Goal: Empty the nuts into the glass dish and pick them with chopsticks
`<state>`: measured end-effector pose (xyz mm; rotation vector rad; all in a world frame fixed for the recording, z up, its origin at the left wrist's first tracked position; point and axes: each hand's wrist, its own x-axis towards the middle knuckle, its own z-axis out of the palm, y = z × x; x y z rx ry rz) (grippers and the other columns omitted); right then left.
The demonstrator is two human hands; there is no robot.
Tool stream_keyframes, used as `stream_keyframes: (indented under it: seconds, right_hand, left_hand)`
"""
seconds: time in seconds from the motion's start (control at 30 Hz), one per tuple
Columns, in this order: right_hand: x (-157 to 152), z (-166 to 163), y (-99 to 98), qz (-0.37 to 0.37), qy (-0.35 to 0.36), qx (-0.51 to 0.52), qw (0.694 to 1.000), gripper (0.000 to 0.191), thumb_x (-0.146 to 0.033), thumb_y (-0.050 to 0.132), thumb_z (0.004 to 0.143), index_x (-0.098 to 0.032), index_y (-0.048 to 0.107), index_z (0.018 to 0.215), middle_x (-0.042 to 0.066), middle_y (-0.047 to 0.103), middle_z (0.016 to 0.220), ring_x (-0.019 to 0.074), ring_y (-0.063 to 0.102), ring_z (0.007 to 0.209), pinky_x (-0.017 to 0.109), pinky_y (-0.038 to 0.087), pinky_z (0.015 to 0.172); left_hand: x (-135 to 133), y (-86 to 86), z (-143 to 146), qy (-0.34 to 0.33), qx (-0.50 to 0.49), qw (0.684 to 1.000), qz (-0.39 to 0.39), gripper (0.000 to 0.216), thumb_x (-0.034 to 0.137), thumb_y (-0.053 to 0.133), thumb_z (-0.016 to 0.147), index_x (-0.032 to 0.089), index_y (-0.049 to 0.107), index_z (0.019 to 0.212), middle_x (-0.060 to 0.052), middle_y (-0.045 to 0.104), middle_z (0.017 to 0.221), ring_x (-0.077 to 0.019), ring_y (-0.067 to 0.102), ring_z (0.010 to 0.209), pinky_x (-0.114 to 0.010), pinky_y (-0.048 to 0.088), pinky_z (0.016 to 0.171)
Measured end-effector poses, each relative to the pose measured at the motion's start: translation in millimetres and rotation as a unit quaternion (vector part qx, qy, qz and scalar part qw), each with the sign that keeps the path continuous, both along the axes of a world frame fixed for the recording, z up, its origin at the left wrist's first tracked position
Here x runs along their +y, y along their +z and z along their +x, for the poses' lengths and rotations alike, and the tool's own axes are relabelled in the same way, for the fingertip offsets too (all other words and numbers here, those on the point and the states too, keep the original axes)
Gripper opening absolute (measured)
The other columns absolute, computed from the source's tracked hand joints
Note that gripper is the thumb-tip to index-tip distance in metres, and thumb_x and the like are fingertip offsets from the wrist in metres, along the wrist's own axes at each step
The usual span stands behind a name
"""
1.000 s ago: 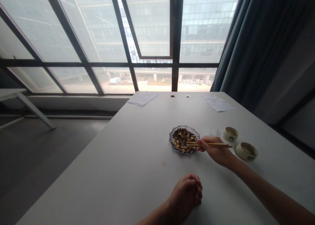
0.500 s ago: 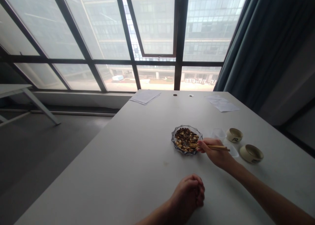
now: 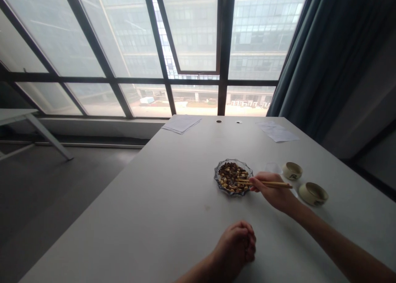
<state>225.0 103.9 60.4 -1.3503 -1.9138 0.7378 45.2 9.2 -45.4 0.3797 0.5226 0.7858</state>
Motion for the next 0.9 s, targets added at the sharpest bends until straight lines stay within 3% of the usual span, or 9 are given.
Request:
stream_keyframes:
  seconds: [0.3,0.53,0.67,0.9]
  right_hand:
    - [8.1,-20.9,9.1,-0.035,0.029,-0.045,0.998,0.04,-0.043,0.057,0.095,-0.018,0.069,0.066,0.004,0.071,0.063,0.0187,0.067,0.06,0.026,0.047,0.058]
    - [5.1,-25.0,11.5,0.003,0.055,-0.067,0.996,0.048,-0.048,0.052,0.097,-0.019,0.064,0.061,0.003,0.07,0.061,0.0175,0.065,0.058,0.026,0.046,0.057]
    - [4.2,-23.1,5.8,0.001,0.044,-0.025,0.999,0.05,-0.052,0.052,0.097,-0.02,0.062,0.061,0.003,0.07,0.061,0.0182,0.067,0.06,0.025,0.049,0.056]
    - [2.7,-3.8,-12.7,-0.045,-0.048,0.109,0.992,0.046,-0.058,0.061,0.091,-0.016,0.073,0.074,0.01,0.077,0.074,0.027,0.076,0.07,0.035,0.063,0.066]
  left_hand:
    - [0.4,-2.5,0.4,-0.009,-0.001,1.0,0.014,0.017,0.025,0.067,0.068,0.018,0.059,0.08,0.002,0.055,0.062,-0.0086,0.043,0.049,-0.026,0.019,0.052]
    - [1.4,-7.7,2.3,-0.005,-0.005,1.0,0.02,0.016,0.026,0.066,0.068,0.017,0.059,0.079,0.002,0.056,0.061,-0.009,0.043,0.047,-0.026,0.019,0.05]
    - [1.7,-9.3,2.5,-0.004,-0.004,1.0,0.014,0.016,0.025,0.066,0.067,0.017,0.059,0.08,0.002,0.056,0.062,-0.0087,0.044,0.047,-0.026,0.02,0.05]
    - [0.2,-5.5,2.3,0.004,-0.004,1.0,-0.002,0.016,0.023,0.066,0.066,0.017,0.06,0.08,0.001,0.056,0.062,-0.0088,0.044,0.048,-0.026,0.02,0.051]
